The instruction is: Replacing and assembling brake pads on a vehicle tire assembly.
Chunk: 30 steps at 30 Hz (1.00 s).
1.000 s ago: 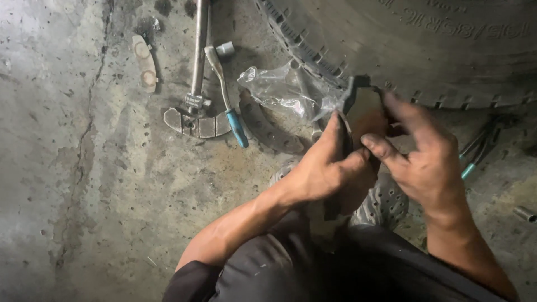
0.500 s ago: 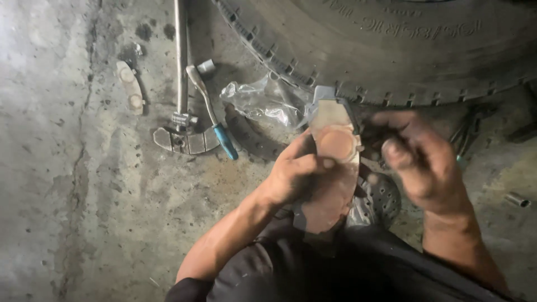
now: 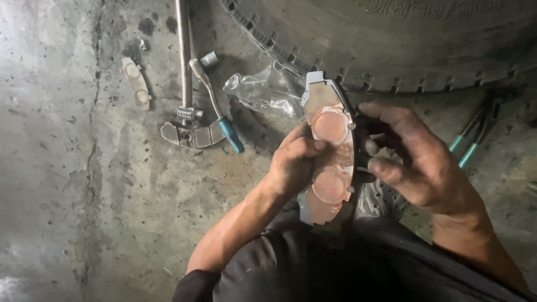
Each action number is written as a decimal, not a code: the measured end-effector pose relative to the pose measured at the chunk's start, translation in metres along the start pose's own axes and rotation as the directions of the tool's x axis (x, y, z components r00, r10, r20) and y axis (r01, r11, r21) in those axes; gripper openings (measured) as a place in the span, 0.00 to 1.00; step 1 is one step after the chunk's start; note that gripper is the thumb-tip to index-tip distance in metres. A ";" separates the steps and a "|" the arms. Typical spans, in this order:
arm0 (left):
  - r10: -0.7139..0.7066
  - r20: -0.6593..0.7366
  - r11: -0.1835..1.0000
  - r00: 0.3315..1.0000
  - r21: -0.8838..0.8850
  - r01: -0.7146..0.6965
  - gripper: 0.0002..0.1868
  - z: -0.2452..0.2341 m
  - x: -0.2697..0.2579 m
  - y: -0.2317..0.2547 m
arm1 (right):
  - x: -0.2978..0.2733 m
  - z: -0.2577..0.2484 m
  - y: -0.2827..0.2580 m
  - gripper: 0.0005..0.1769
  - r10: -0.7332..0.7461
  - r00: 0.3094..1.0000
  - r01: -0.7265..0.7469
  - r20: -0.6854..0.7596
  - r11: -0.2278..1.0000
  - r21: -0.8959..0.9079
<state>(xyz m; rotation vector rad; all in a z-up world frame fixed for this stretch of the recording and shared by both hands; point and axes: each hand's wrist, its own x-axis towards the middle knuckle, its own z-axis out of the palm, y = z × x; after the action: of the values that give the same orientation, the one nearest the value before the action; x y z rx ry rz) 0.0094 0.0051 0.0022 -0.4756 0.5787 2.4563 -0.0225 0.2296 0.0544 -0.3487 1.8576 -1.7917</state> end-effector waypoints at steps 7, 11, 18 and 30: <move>0.091 0.041 0.996 0.995 -0.017 -0.090 0.38 -0.006 0.007 -0.005 | -0.001 -0.003 0.011 0.49 0.072 0.990 -0.068 0.123 0.997 -0.034; 0.076 -0.029 0.995 0.997 -0.063 -0.078 0.33 -0.009 0.013 -0.010 | 0.007 0.005 0.006 0.49 0.050 0.979 -0.057 0.195 0.998 0.029; 0.048 -0.127 0.980 0.991 -0.187 -0.072 0.26 -0.020 0.016 -0.016 | 0.014 0.013 0.007 0.45 0.013 0.994 0.004 0.110 0.989 -0.148; 0.120 -0.134 0.964 0.984 -0.220 -0.148 0.26 -0.020 0.014 -0.021 | 0.013 -0.007 0.025 0.32 0.014 0.989 -0.043 0.149 0.980 0.195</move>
<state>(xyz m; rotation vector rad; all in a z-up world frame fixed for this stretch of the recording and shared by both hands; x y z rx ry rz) 0.0151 0.0175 -0.0269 -0.7012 0.3861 2.6531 -0.0329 0.2305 0.0267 -0.3663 1.5612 -1.8594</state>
